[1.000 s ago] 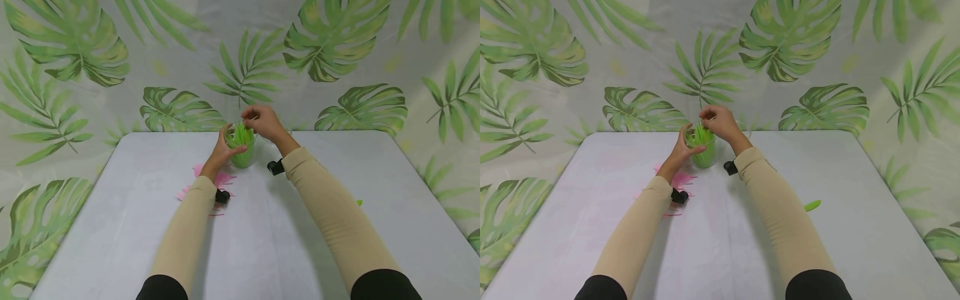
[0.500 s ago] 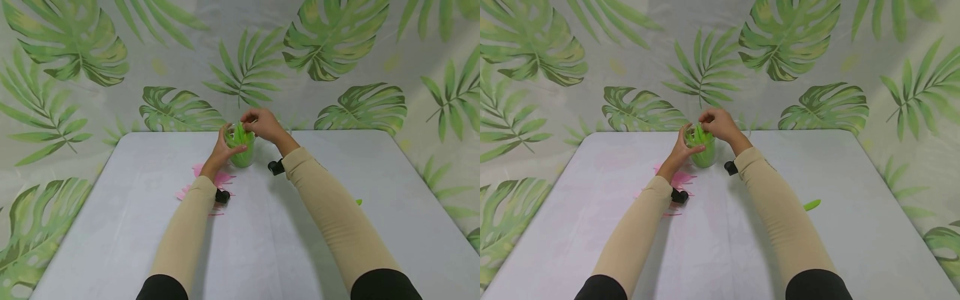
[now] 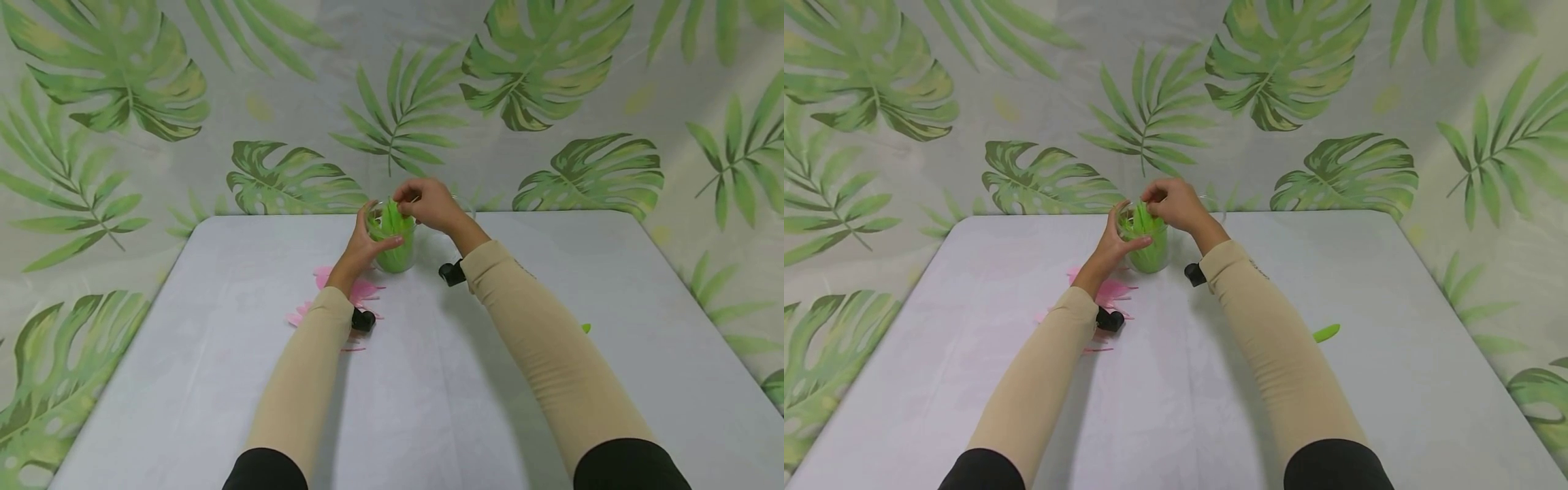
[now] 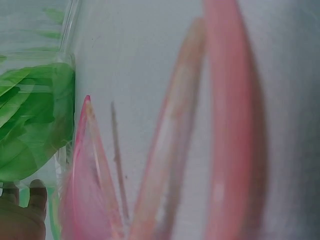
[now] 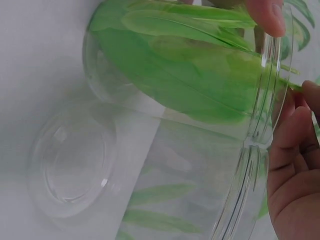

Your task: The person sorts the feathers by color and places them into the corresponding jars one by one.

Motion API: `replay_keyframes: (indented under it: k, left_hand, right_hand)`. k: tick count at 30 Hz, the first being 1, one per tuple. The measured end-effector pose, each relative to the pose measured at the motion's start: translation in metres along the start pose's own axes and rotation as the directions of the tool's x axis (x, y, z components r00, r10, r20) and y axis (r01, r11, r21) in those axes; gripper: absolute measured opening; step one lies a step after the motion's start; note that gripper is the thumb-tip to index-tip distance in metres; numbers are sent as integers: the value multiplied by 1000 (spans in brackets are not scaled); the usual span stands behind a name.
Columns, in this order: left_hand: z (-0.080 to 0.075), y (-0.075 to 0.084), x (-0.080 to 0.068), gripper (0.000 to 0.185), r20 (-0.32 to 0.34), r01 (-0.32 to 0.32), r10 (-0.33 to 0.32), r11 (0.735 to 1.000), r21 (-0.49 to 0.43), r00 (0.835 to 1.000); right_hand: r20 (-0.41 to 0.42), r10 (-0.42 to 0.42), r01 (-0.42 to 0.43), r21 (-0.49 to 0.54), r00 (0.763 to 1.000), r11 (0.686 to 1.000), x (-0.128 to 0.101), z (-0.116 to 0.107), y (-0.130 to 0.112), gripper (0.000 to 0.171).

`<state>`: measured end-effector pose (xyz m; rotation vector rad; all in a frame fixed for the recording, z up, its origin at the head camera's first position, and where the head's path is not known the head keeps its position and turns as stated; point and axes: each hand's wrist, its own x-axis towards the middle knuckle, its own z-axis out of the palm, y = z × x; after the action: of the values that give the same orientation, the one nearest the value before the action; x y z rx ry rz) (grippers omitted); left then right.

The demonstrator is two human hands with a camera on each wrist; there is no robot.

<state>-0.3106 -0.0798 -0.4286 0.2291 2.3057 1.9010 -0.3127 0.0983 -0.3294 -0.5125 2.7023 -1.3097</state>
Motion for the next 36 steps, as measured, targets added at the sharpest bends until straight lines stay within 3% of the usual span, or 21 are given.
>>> replay_keyframes:
  k: [11, 18, 22, 26, 32, 36]
  left_hand:
    - [1, -2, -2, 99, 7, -11, 11, 1000, -5, 1000]
    - [1, -2, -1, 99, -1, -29, 29, 1000, -6, 1000]
    - [1, 0, -2, 99, -7, -31, 31, 999, 14, 999]
    - [0, 1, -3, 98, -3, -45, 45, 999, 22, 999]
    - [-1, 2, -3, 98, -1, -25, 25, 999, 25, 1000]
    - [1, 2, -2, 97, -13, -29, 29, 999, 26, 999]
  right_hand:
    - [7, 4, -4, -33, 1000, 999, -3, -3, 5, 22]
    - [-11, -85, 83, -131, 996, 988, -21, -22, 8, 20]
    - [25, -159, 160, -254, 987, 954, -48, -40, 15, 17]
    - [124, -203, 235, -355, 971, 905, -87, -62, 24, 15]
    - [269, -161, 280, -495, 950, 823, -151, -82, 66, 21]
    - [293, -113, 264, -551, 950, 792, -184, -86, 100, 23]
